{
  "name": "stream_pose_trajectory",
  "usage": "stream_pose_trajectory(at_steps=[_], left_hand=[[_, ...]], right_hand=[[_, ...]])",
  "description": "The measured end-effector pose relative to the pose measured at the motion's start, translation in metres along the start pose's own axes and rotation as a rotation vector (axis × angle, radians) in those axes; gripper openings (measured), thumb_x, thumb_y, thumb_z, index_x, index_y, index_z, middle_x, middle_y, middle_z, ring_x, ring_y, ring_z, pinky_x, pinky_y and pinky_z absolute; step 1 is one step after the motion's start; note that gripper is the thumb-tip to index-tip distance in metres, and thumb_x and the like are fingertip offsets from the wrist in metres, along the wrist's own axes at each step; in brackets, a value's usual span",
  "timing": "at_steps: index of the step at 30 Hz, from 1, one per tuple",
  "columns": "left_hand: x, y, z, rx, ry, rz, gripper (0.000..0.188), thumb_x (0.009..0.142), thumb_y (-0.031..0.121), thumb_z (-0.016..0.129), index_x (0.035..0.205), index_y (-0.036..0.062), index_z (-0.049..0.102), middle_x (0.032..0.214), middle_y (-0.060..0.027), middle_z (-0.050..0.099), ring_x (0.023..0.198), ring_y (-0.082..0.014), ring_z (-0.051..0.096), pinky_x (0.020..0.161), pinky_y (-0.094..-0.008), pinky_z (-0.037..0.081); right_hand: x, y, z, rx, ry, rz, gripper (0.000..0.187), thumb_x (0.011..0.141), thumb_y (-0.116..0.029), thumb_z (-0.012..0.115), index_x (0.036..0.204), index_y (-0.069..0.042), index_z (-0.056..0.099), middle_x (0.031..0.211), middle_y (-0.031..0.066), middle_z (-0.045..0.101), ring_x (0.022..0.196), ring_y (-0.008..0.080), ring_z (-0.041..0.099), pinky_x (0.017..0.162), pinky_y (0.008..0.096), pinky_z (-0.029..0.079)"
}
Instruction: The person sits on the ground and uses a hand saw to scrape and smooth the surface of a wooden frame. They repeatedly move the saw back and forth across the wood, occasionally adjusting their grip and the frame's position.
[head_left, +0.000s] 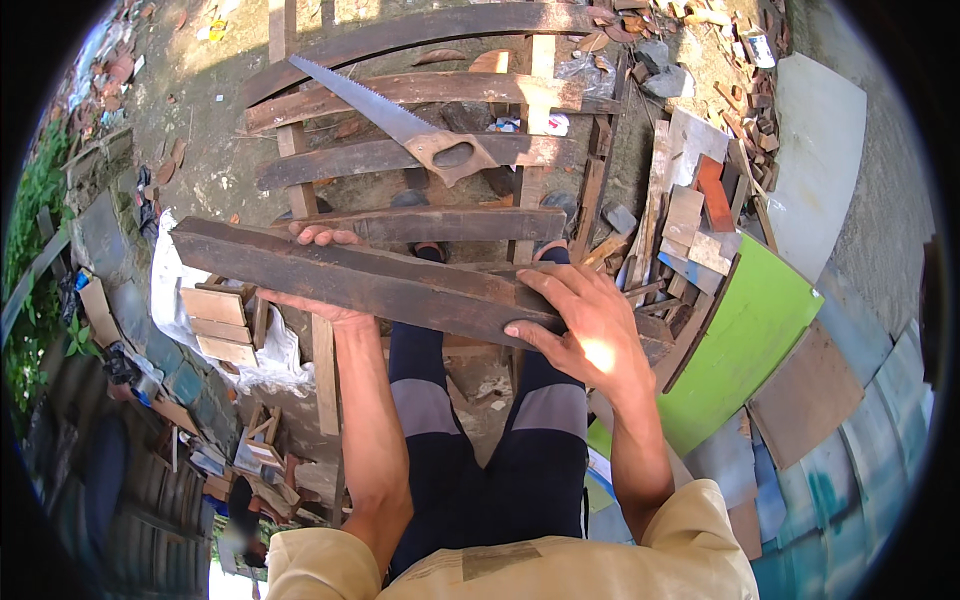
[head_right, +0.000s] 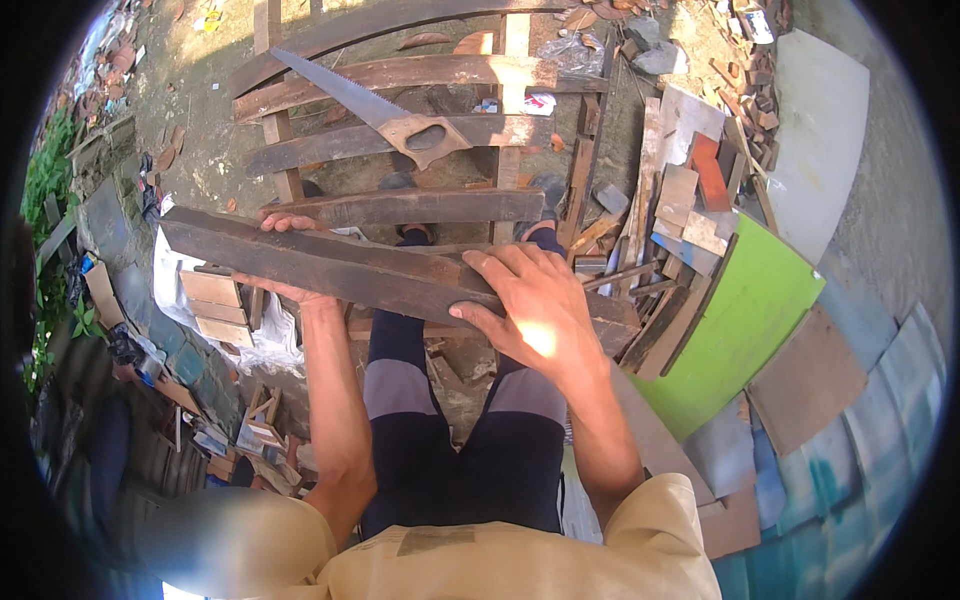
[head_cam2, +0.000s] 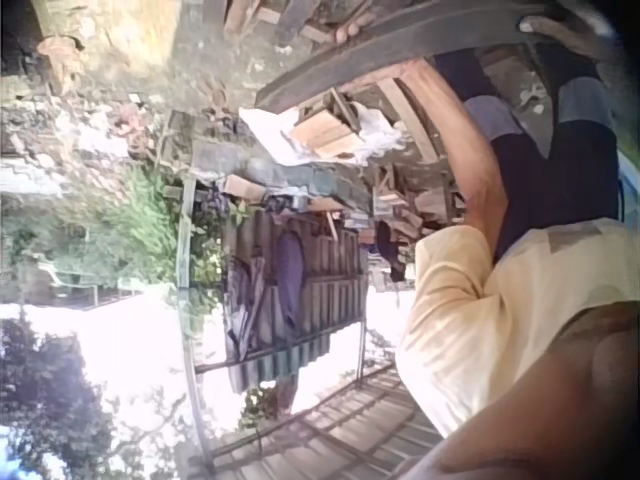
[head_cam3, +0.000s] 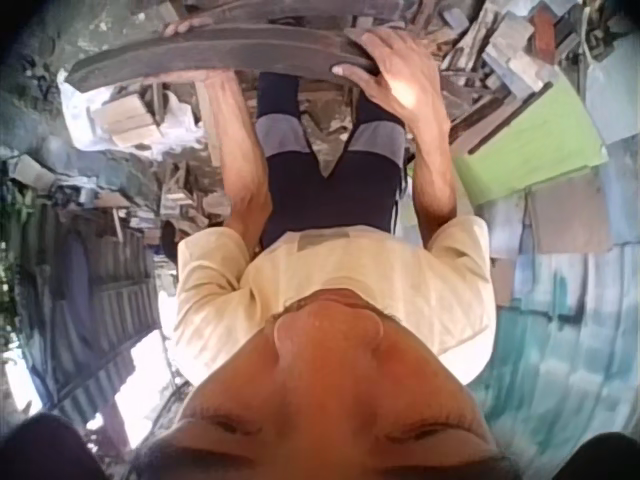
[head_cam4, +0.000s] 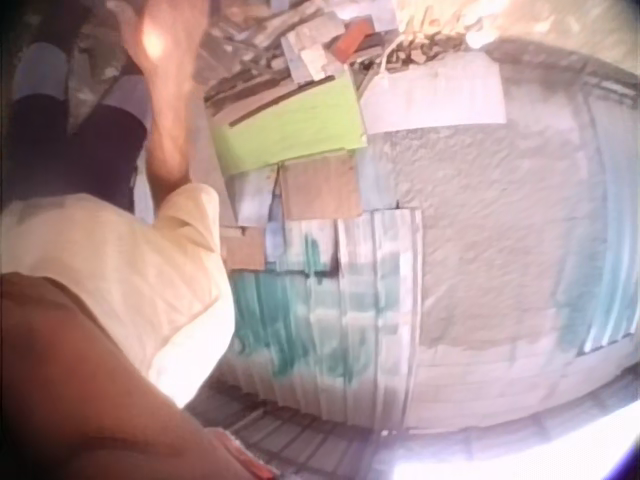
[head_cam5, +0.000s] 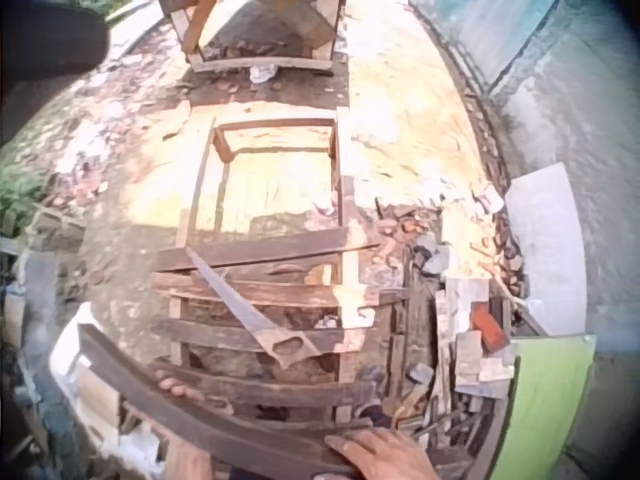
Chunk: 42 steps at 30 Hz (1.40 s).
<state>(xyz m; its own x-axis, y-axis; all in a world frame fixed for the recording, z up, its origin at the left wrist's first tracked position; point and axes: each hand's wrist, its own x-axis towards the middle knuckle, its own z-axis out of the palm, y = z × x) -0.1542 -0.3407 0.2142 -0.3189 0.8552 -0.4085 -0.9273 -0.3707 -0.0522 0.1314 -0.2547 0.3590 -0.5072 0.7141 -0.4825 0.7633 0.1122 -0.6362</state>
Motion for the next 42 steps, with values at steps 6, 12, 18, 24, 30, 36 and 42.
stream_pose_trajectory(at_steps=[6, 12, 18, 24, 30, 36, 42], left_hand=[[0.007, -0.001, -0.005, 0.049, -0.010, 0.013, 0.089, 0.065, 0.067, 0.084, 0.129, 0.0111, 0.058, 0.114, -0.0049, 0.066, 0.108, -0.0223, 0.062, 0.106, -0.0404, 0.047], [0.011, 0.002, -0.003, 0.164, -0.090, -0.032, 0.092, 0.067, 0.067, 0.083, 0.134, 0.0103, 0.056, 0.121, -0.0051, 0.066, 0.117, -0.0246, 0.060, 0.110, -0.0430, 0.045], [0.016, -0.009, 0.005, 0.494, 0.187, 0.102, 0.097, 0.073, 0.065, 0.080, 0.141, 0.0039, 0.049, 0.133, -0.0112, 0.062, 0.127, -0.0306, 0.056, 0.116, -0.0479, 0.039], [0.019, 0.022, -0.033, 0.585, 0.312, 0.074, 0.091, 0.085, 0.076, 0.055, 0.136, 0.0010, 0.054, 0.126, -0.0162, 0.065, 0.119, -0.0343, 0.059, 0.110, -0.0554, 0.041], [0.020, 0.028, -0.036, 0.556, 0.491, 0.098, 0.098, 0.090, 0.084, 0.027, 0.134, 0.0010, 0.055, 0.125, -0.0172, 0.065, 0.115, -0.0344, 0.060, 0.105, -0.0557, 0.045], [0.030, 0.028, -0.045, 0.590, 0.825, 0.173, 0.098, 0.092, 0.082, 0.021, 0.135, 0.0012, 0.055, 0.126, -0.0145, 0.066, 0.115, -0.0315, 0.062, 0.106, -0.0556, 0.045], [0.027, 0.037, -0.062, 0.592, 0.981, 0.097, 0.097, 0.093, 0.082, 0.018, 0.134, 0.0023, 0.056, 0.121, -0.0123, 0.069, 0.115, -0.0292, 0.064, 0.108, -0.0570, 0.044]], right_hand=[[0.002, 0.000, 0.004, 0.059, 0.054, -0.036, 0.046, 0.083, -0.030, 0.078, 0.123, -0.010, 0.068, 0.110, 0.0112, 0.067, 0.099, 0.0333, 0.064, 0.085, 0.0415, 0.051], [0.002, 0.003, 0.010, 0.124, 0.059, -0.006, 0.045, 0.083, -0.027, 0.078, 0.124, -0.012, 0.068, 0.112, 0.0100, 0.067, 0.099, 0.0319, 0.064, 0.085, 0.0415, 0.051], [0.014, -0.001, 0.025, 0.113, 0.121, 0.023, 0.042, 0.085, -0.024, 0.076, 0.123, -0.009, 0.068, 0.112, 0.0100, 0.065, 0.103, 0.0301, 0.062, 0.092, 0.0428, 0.048], [0.018, 0.010, 0.023, 0.108, 0.207, 0.019, 0.034, 0.086, -0.018, 0.075, 0.116, -0.005, 0.069, 0.111, 0.0101, 0.069, 0.110, 0.0301, 0.063, 0.096, 0.0420, 0.047], [-0.024, 0.057, -0.033, 0.031, 0.784, 0.281, 0.018, 0.095, -0.009, 0.064, 0.111, -0.001, 0.069, 0.109, 0.0131, 0.071, 0.106, 0.0296, 0.066, 0.094, 0.0425, 0.050], [-0.031, 0.092, -0.034, 1.123, 0.546, 0.667, 0.030, 0.104, -0.018, 0.056, 0.127, -0.001, 0.066, 0.114, 0.0076, 0.071, 0.099, 0.0152, 0.067, 0.087, 0.0304, 0.053], [-0.018, 0.077, -0.028, 1.211, 0.549, 0.485, 0.034, 0.102, -0.018, 0.059, 0.134, -0.005, 0.063, 0.114, 0.0056, 0.069, 0.105, 0.0111, 0.063, 0.092, 0.0277, 0.049]])
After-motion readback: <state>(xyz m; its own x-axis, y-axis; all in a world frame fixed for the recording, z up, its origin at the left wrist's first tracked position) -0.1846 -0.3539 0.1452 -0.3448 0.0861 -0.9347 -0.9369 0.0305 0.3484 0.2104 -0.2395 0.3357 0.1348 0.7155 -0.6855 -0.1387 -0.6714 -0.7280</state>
